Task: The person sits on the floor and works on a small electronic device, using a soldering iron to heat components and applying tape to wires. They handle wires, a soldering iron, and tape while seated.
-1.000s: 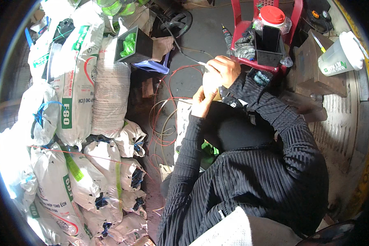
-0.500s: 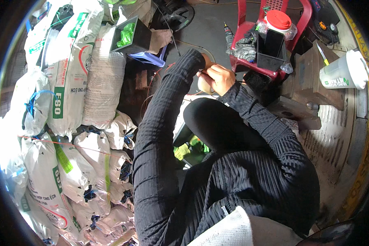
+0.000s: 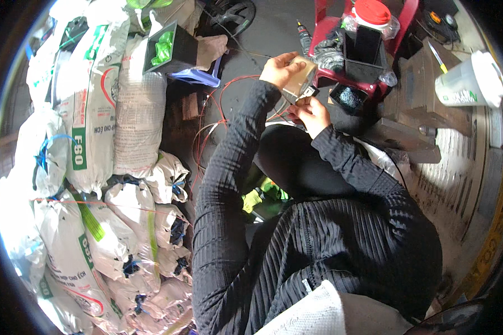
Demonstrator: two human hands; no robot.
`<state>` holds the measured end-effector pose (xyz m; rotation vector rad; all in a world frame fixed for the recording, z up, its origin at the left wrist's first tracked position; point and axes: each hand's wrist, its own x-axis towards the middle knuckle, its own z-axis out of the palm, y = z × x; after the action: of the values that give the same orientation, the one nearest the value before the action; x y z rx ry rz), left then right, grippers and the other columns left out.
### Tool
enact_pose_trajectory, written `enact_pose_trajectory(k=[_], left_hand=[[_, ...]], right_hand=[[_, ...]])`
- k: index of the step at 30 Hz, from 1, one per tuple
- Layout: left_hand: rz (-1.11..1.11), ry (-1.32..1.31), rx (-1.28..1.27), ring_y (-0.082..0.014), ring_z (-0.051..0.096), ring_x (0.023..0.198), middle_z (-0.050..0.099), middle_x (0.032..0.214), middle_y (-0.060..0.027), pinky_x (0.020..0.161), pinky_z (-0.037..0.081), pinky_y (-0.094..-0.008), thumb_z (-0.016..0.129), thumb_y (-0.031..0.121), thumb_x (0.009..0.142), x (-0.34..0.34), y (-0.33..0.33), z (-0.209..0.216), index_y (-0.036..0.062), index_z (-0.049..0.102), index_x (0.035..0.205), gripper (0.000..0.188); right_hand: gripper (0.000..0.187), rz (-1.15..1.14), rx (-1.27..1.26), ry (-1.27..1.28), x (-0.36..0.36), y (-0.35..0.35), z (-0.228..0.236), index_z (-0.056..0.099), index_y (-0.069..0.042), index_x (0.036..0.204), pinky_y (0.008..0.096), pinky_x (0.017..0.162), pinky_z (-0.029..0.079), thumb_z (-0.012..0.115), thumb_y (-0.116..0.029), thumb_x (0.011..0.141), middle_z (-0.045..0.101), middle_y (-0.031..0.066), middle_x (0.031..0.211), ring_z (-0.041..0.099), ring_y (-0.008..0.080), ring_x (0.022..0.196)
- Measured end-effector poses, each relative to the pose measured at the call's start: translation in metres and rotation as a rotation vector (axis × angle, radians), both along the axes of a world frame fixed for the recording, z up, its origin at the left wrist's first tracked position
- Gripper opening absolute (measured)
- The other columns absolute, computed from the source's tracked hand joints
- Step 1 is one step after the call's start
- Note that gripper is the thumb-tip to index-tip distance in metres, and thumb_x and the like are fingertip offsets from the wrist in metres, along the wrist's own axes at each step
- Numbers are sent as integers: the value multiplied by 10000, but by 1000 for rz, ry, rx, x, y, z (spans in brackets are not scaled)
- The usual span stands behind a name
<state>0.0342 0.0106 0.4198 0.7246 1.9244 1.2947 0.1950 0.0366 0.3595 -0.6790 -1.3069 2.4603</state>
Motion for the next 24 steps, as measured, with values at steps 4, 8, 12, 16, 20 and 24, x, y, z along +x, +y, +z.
enact_pose_trajectory(k=[4,8,12,16,20,24], left_hand=[[-121,418,92,-260,650,922,640,1030,-215,792,499,-320,662,266,792,47,-9,34,19,506,1258,551],[42,356,243,-238,641,914,645,999,-189,795,493,-331,628,191,802,77,-43,54,15,466,1293,546],[238,319,465,-193,579,991,620,1046,-118,881,434,-315,579,93,841,103,-84,47,-31,491,1231,419],[370,72,503,-181,581,951,618,1012,-98,833,446,-309,571,152,884,116,-134,32,-28,551,1086,271],[350,-120,567,-205,581,960,601,1055,-122,847,457,-345,519,257,931,116,-163,20,-39,529,1113,347],[503,-50,508,-226,609,904,613,1028,-138,827,468,-357,470,336,948,120,-169,10,-65,518,1130,443]], right_hand=[[255,189,-230,-41,-3,13,-3,608,-4,1002,254,543,524,645,-216,865,650,74,829,650,151,679],[261,212,-156,0,-10,10,3,639,-12,958,234,479,463,646,-254,863,646,58,826,602,121,608],[264,97,-148,56,-20,3,10,623,-8,1044,226,508,478,608,-206,871,649,43,843,604,103,676],[213,172,-225,56,-27,5,21,594,-23,1061,196,452,381,584,-143,885,559,-13,723,487,49,572],[225,290,-420,61,-28,4,36,599,-19,1027,186,433,353,530,-183,888,555,-4,750,487,62,617],[246,334,-469,-2,-35,6,45,599,-14,1019,170,391,320,518,-199,880,556,1,766,481,60,620]])
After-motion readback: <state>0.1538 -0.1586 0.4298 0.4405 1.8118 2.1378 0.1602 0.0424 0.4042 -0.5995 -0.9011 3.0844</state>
